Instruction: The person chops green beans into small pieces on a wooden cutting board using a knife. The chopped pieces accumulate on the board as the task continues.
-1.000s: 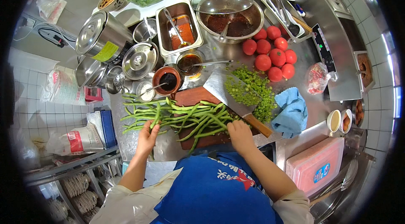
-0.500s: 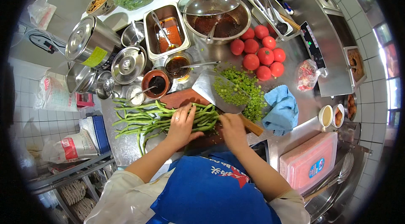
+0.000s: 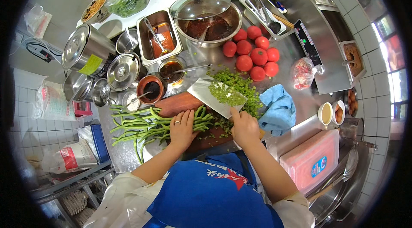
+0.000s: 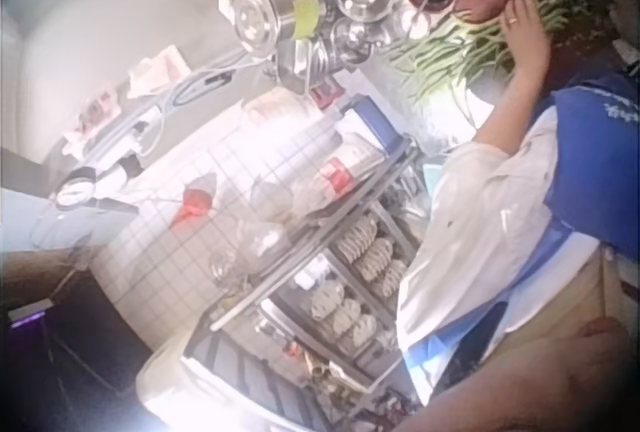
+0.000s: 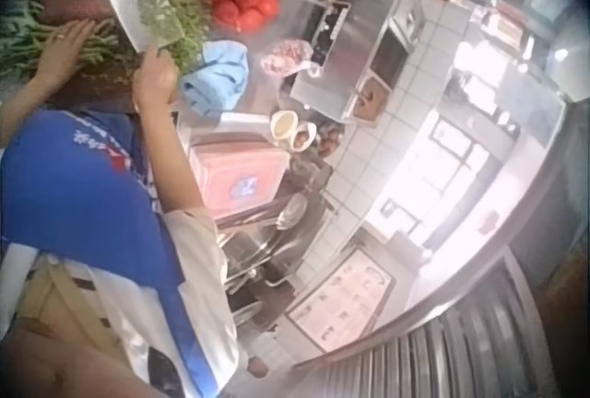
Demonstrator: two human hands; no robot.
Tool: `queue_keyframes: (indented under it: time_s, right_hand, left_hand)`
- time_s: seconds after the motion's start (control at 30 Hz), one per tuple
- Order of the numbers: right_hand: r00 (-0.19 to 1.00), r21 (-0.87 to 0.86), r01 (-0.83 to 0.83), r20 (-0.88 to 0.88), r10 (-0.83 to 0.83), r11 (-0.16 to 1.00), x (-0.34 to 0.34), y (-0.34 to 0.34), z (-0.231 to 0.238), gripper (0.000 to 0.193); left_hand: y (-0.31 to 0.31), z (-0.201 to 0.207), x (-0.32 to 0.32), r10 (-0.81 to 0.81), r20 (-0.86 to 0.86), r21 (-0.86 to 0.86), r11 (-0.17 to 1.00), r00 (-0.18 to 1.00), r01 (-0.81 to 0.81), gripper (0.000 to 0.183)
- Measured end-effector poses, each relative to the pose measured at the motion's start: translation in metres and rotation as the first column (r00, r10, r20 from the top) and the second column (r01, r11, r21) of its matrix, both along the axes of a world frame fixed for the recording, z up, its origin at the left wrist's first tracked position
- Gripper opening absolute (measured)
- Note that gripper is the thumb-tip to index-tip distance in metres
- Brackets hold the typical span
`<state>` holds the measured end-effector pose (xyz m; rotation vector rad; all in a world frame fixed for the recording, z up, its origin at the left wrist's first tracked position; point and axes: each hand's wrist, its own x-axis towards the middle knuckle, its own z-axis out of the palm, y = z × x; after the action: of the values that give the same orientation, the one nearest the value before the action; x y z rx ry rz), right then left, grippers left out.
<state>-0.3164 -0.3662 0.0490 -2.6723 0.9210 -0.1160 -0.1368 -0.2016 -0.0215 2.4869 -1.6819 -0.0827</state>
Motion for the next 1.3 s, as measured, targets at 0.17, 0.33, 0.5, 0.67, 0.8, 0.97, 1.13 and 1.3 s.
queue_keyframes:
  time_s: [0.17,0.33,0.5,0.67,0.8,0.97,1.13,1.3]
  right_hand:
    - [0.977,0.366,0.105,0.135,-0.165,0.925,-0.019,0.023,0.036,0.045]
    - [0.945,0.549,0.225,0.08,-0.318,0.805,-0.036,0.041,0.021,0.038]
    - [0.883,0.653,0.3,0.087,-0.462,0.696,-0.029,0.061,-0.001,0.038]
    - [0.897,0.684,0.232,0.124,-0.425,0.692,-0.02,0.064,-0.014,0.039]
    - [0.928,0.576,0.27,0.057,-0.368,0.771,-0.027,0.05,-0.005,0.04]
    - [0.955,0.425,0.204,0.112,-0.275,0.882,-0.025,0.056,0.002,0.037]
    - [0.964,0.498,0.196,0.059,-0.258,0.845,-0.037,0.055,0.004,0.037]
    - [0.956,0.473,0.202,0.096,-0.279,0.857,-0.033,0.051,0.001,0.035]
  left_hand:
    - [-0.01,0.024,-0.001,-0.016,-0.044,-0.014,1.0,0.999,0.016,0.098]
    - [-0.028,-0.004,0.008,0.009,-0.105,0.086,0.996,0.994,0.0,0.097]
    - [-0.028,-0.005,0.021,0.01,-0.216,-0.238,0.969,0.976,-0.063,0.082]
    - [-0.027,-0.006,0.011,-0.078,-0.262,-0.381,0.924,0.962,-0.029,0.076]
    - [-0.039,0.017,-0.011,-0.095,-0.118,-0.213,0.975,0.989,0.068,0.093]
    - [-0.036,-0.023,0.008,-0.046,-0.161,-0.208,0.978,0.986,0.012,0.1]
    - [-0.028,0.014,0.011,-0.076,-0.218,-0.026,0.997,0.973,0.072,0.102]
    - [-0.033,-0.003,0.007,-0.031,-0.224,-0.114,0.994,0.974,0.005,0.075]
